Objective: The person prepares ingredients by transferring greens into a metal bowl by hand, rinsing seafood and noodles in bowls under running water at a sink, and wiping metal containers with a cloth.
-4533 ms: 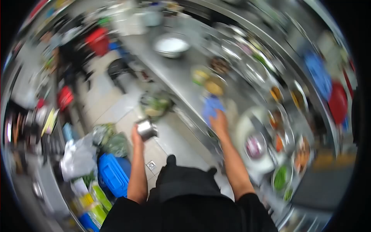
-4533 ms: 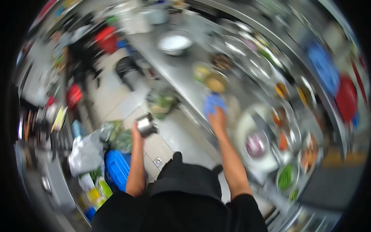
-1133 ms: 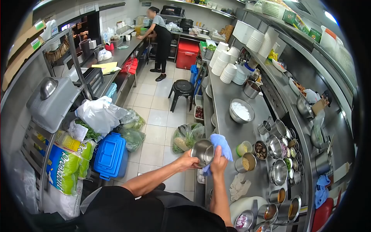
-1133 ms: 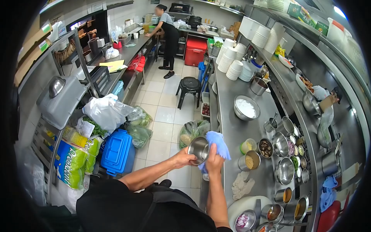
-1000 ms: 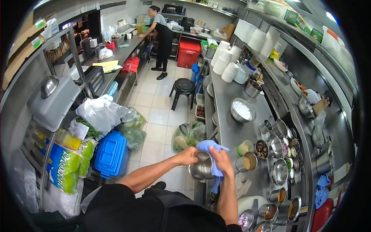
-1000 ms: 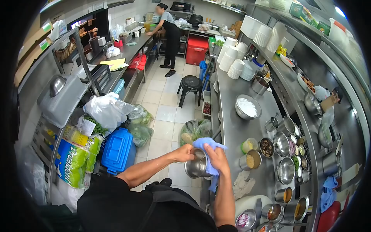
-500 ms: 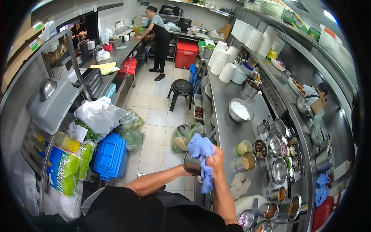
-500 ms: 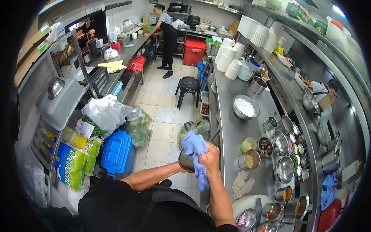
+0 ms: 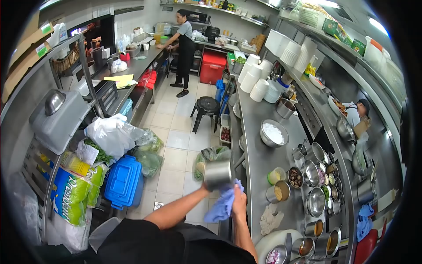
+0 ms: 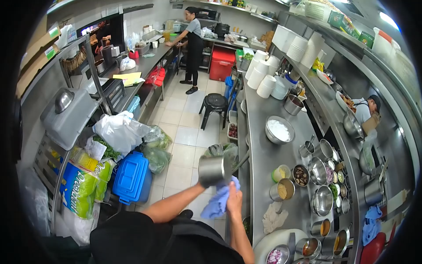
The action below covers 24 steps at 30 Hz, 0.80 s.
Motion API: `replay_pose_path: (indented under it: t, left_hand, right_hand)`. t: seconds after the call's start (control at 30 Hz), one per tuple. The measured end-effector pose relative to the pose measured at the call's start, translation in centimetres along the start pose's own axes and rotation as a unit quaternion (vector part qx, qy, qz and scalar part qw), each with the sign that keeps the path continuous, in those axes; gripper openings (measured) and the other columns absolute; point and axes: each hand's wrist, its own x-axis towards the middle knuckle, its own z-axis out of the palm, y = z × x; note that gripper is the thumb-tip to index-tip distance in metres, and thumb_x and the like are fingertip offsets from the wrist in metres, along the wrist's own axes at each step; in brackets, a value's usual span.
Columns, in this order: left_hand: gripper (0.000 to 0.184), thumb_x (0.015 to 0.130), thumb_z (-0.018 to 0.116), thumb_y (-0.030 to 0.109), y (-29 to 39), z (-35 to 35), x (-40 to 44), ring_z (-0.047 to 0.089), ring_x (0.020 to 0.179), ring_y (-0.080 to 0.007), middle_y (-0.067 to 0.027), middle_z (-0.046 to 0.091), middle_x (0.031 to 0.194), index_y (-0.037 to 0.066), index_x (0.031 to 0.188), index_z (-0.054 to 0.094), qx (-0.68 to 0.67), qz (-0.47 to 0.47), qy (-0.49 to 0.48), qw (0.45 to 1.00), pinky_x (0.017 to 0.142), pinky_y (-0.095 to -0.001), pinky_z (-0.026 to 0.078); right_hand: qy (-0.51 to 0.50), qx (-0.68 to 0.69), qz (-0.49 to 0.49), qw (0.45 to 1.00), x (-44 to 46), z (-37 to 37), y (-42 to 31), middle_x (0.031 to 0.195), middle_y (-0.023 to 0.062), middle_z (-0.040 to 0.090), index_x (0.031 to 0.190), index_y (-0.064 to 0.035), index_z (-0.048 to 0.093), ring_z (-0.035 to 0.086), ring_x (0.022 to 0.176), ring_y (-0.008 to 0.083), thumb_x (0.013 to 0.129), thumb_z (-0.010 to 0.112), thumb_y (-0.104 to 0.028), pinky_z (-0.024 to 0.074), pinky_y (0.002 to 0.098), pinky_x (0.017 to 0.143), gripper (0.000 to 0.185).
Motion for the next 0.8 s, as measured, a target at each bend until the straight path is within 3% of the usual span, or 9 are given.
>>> replay_pose_path:
  t: [0.03,0.1,0.17,0.23,0.33,0.47,0.67,0.7,0.8]
  left_hand:
    - [0.01,0.089,0.056,0.021,1.5,-0.7,1.7,0.058,0.077,-0.0178,-0.0049,0.061,0.084,0.012,0.093,0.058,-0.263,-0.229,0.072,0.935,0.073,-0.0311,0.047]
    - [0.012,0.076,0.063,0.012,2.6,-2.1,2.9,0.059,0.068,-0.0242,-0.0109,0.06,0.073,0.008,0.084,0.055,0.279,-0.048,0.094,0.954,0.067,-0.0347,0.048]
    - [0.013,0.068,0.059,0.007,3.5,-4.7,1.9,0.059,0.065,-0.0297,-0.0157,0.06,0.071,0.005,0.079,0.052,0.478,-0.117,0.027,0.87,0.063,-0.0374,0.048]
    - [0.012,0.066,0.055,0.004,1.9,-6.4,0.4,0.061,0.069,-0.0338,-0.0185,0.061,0.073,0.002,0.078,0.053,0.491,-0.326,-0.052,0.806,0.064,-0.0387,0.048]
    - [0.03,0.07,0.056,0.007,0.6,-5.3,-3.3,0.064,0.084,-0.0372,-0.0176,0.064,0.082,-0.003,0.098,0.055,0.406,-0.444,-0.18,0.778,0.062,-0.045,0.055]
    - [0.056,0.075,0.052,0.007,7.7,0.7,-5.2,0.063,0.088,-0.04,-0.0215,0.056,0.113,-0.002,0.129,0.039,0.268,-0.567,-0.32,0.71,0.053,-0.0505,0.059]
    - [0.066,0.072,0.05,-0.005,8.7,2.3,-4.9,0.058,0.098,-0.0367,-0.0232,0.045,0.115,0.01,0.136,0.038,0.342,-0.324,-0.259,0.843,0.074,-0.0401,0.054]
    - [0.068,0.072,0.051,-0.006,6.4,1.8,-5.4,0.054,0.102,-0.0372,-0.0221,0.043,0.117,0.013,0.136,0.039,0.408,-0.173,-0.222,0.868,0.085,-0.038,0.05]
    - [0.084,0.067,0.054,-0.011,7.7,4.2,-5.6,0.045,0.104,-0.0352,-0.0212,0.038,0.116,0.016,0.143,0.029,0.338,-0.023,-0.123,0.933,0.091,-0.0339,0.039]
  right_hand:
    - [-0.04,-0.076,-0.062,0.994,0.1,-0.4,1.6,0.066,0.0033,0.057,0.074,0.0,0.061,0.05,0.061,0.0125,0.093,0.048,-0.038,0.0413,0.0321,0.058,0.044]
    - [-0.025,-0.136,-0.084,0.987,-0.7,-1.2,-0.8,0.069,0.0032,0.059,0.08,0.0004,0.063,0.053,0.062,0.0137,0.093,0.05,-0.04,0.0436,0.0323,0.058,0.044]
    - [-0.007,0.069,-0.023,0.997,-0.9,-1.3,-3.7,0.07,0.0056,0.062,0.089,0.0023,0.063,0.057,0.062,0.0165,0.091,0.052,-0.041,0.0472,0.0328,0.061,0.045]
    - [-0.034,0.055,-0.015,0.998,1.7,-3.2,-1.1,0.077,0.013,0.065,0.1,0.0034,0.062,0.064,0.073,0.0249,0.086,0.058,-0.045,0.0499,0.0349,0.07,0.051]
    - [-0.178,-0.482,-0.113,0.851,3.5,-3.7,1.6,0.114,0.0276,0.056,0.113,0.0015,0.059,0.058,0.103,0.0372,0.074,0.071,-0.047,0.0462,0.0423,0.088,0.063]
    - [-0.167,-0.556,-0.325,0.747,2.4,-0.9,3.9,0.099,0.0225,0.06,0.099,-0.0042,0.061,0.06,0.094,0.0338,0.065,0.074,-0.019,0.0509,0.0441,0.072,0.04]
    - [0.089,-0.357,-0.368,0.854,5.2,-1.1,7.4,0.077,0.0149,0.06,0.085,-0.0032,0.06,0.06,0.076,0.0331,0.066,0.07,-0.006,0.0484,0.0426,0.065,0.022]
    - [0.248,-0.262,-0.324,0.875,5.3,-0.2,7.7,0.077,0.0134,0.061,0.086,-0.0031,0.06,0.061,0.076,0.0314,0.069,0.069,-0.005,0.0484,0.0413,0.067,0.019]
    - [0.201,0.24,0.037,0.949,3.9,3.3,10.8,0.091,0.009,0.065,0.103,0.0025,0.061,0.061,0.081,0.0194,0.082,0.068,-0.013,0.0478,0.0336,0.075,0.027]
